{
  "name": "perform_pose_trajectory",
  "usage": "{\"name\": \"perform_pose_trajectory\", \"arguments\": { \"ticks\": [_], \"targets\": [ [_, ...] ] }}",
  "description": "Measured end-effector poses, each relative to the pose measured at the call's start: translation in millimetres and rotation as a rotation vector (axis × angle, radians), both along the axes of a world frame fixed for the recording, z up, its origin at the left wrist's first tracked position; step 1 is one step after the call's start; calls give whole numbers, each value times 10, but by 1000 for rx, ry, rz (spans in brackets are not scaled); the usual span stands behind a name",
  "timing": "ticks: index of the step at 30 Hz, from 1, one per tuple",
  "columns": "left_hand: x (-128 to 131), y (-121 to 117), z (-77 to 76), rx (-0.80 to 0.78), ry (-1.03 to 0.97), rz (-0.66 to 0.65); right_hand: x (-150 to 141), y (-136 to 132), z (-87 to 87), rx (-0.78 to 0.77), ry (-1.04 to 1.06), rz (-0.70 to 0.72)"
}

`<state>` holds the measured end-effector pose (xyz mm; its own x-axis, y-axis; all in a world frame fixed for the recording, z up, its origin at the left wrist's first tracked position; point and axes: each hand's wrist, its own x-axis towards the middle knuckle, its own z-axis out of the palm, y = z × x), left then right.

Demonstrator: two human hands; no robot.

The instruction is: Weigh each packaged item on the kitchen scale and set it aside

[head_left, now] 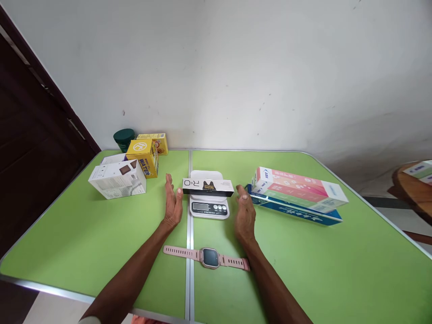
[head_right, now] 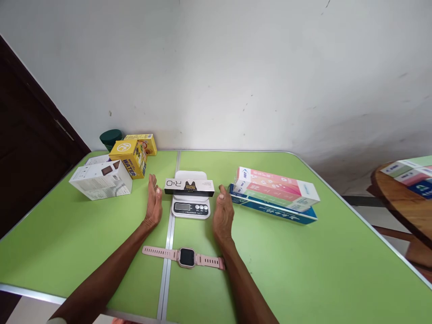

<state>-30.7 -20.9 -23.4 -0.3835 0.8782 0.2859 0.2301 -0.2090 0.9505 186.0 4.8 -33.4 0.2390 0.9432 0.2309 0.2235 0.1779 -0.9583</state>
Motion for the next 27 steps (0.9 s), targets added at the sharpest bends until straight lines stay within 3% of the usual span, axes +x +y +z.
{"name": "perform_pose_trajectory", "arguments": {
  "ticks": [5, 10, 14, 18, 21, 27],
  "targets": [
    [184, -123, 63, -98, 16, -120, -64, -41, 71, 103, -75, 71],
    [312, -264, 281, -100, -61, -92, -175, -149, 223, 108, -27, 102],
    [87, -453, 588, -46, -38, -25, -343, -237, 577, 128, -65, 198],
    [-355, -756, 755, -22, 6, 184, -752, -344, 863, 120, -82, 428],
    [-751, -1018, 656, -42, 32, 368, -1205, -476, 832, 22, -51, 613],
    [-1628, -1444, 268, -184, 136, 602, -2066, -782, 494, -168, -108, 889]
  ]
}}
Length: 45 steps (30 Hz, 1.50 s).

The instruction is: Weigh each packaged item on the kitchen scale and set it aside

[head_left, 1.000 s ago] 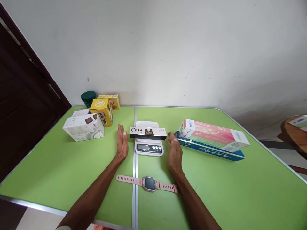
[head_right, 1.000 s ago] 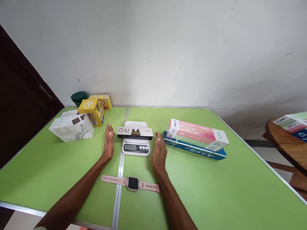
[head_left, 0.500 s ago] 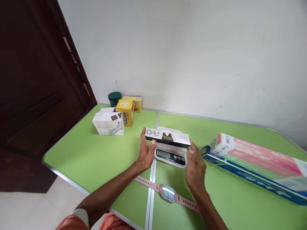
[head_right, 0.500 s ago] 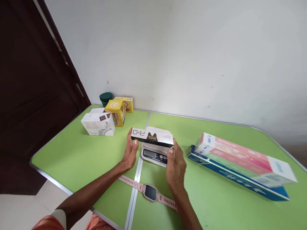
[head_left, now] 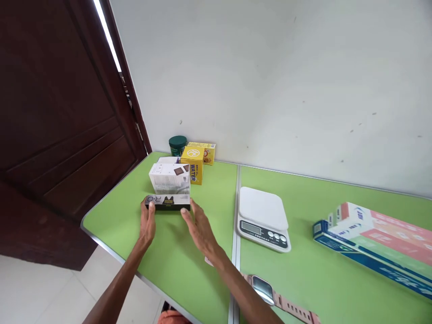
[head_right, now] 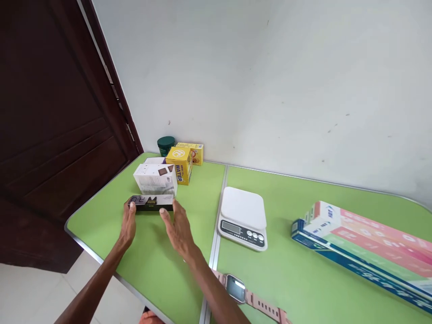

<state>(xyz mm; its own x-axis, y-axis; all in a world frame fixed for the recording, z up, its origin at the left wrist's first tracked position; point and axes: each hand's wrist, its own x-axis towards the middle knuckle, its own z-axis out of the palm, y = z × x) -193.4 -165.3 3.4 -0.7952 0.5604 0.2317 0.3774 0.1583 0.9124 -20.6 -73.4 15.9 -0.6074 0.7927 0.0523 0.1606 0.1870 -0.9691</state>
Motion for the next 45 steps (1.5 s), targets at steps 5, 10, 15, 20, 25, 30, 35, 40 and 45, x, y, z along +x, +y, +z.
{"name": "perform_pose_trajectory", "arguments": {
  "ticks": [5, 10, 15, 20, 25, 30, 35, 40, 45],
  "targets": [
    [-589, -35, -54, -179, 106, 81, -452, -90, -128, 17, -59, 63],
    [-787, 59, -97, -313, 180, 65, -566, -125, -254, 79, -94, 13],
    [-809, 96, -148, -340, 215, 90, -491, -231, -276, 105, -96, 52],
    [-740, 58, -13, -296, 219, 118, -207, -297, -107, 104, -89, 171],
    [-244, 71, 199, -103, 386, 188, 680, -213, 136, 317, 2, -27],
    [999, 356, 310, 1, 345, -241, 2089, 75, 294, 770, -12, -848],
    [2338, 771, 500, 63, 163, -785, 3315, 466, 170, 690, -101, -1521],
    [3177, 1397, 747, -187, -29, -1047, 3753, 892, -20, 356, -111, -1520],
    [3553, 1960, 727, -338, -73, -1074, 3731, 1134, -87, 414, -111, -1422]
  ]
}}
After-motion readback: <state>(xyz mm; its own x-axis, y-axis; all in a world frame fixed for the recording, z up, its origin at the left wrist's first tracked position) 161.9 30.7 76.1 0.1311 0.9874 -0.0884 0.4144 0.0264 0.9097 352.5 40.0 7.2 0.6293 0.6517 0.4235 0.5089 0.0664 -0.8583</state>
